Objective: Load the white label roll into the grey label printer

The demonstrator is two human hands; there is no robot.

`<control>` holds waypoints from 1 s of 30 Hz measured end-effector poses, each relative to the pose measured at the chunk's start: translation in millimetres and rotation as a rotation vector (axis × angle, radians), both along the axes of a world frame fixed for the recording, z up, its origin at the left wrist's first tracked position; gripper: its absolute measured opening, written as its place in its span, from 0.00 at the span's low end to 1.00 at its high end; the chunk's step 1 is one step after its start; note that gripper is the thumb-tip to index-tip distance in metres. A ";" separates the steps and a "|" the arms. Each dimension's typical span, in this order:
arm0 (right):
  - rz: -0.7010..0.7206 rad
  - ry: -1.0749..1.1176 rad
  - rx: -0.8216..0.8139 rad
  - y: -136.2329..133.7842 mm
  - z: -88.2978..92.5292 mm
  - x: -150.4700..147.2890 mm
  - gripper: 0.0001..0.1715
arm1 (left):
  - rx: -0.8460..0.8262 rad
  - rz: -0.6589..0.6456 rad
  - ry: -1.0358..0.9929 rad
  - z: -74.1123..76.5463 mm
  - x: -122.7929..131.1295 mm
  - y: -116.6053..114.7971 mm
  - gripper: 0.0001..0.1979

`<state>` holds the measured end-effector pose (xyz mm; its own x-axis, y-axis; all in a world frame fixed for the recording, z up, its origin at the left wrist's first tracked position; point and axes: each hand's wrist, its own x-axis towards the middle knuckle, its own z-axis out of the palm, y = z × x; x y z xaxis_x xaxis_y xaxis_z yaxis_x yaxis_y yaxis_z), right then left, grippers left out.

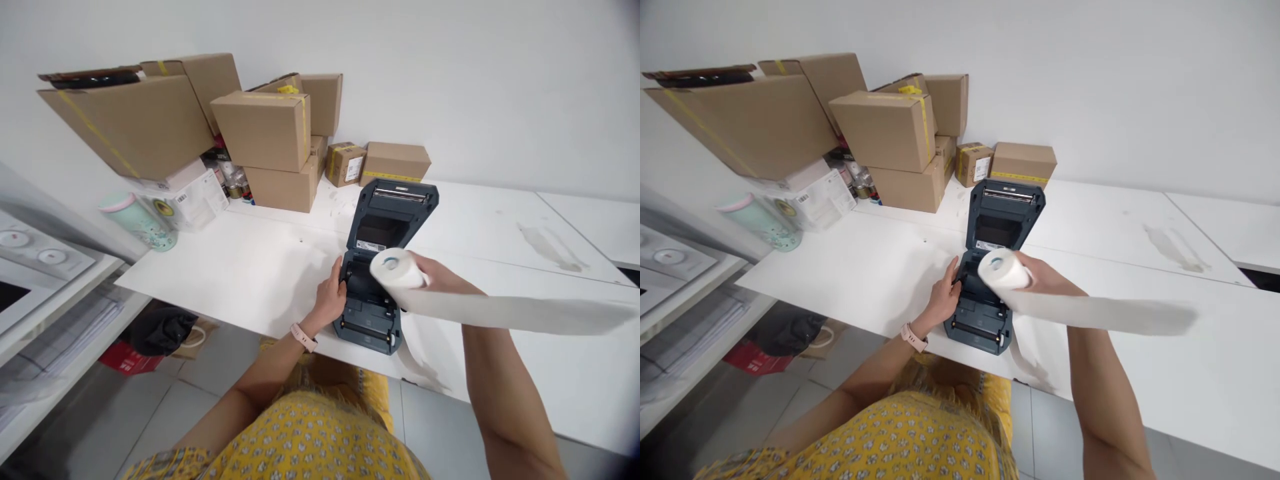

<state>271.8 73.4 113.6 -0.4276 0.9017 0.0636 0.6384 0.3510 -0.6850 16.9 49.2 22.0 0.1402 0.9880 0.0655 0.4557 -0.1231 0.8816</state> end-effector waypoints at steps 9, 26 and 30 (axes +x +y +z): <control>0.164 -0.655 -0.014 27.4 -0.9 -63.9 0.36 | -0.015 -0.008 0.019 5.1 -2.3 -2.9 0.35; -0.010 -0.373 0.493 -97.8 -77.3 -71.5 0.29 | -0.016 -0.004 -0.066 2.1 -2.5 -3.4 0.32; -0.121 -0.335 0.586 -130.8 -91.3 -89.1 0.38 | -0.043 0.012 -0.095 2.1 -1.7 -3.9 0.31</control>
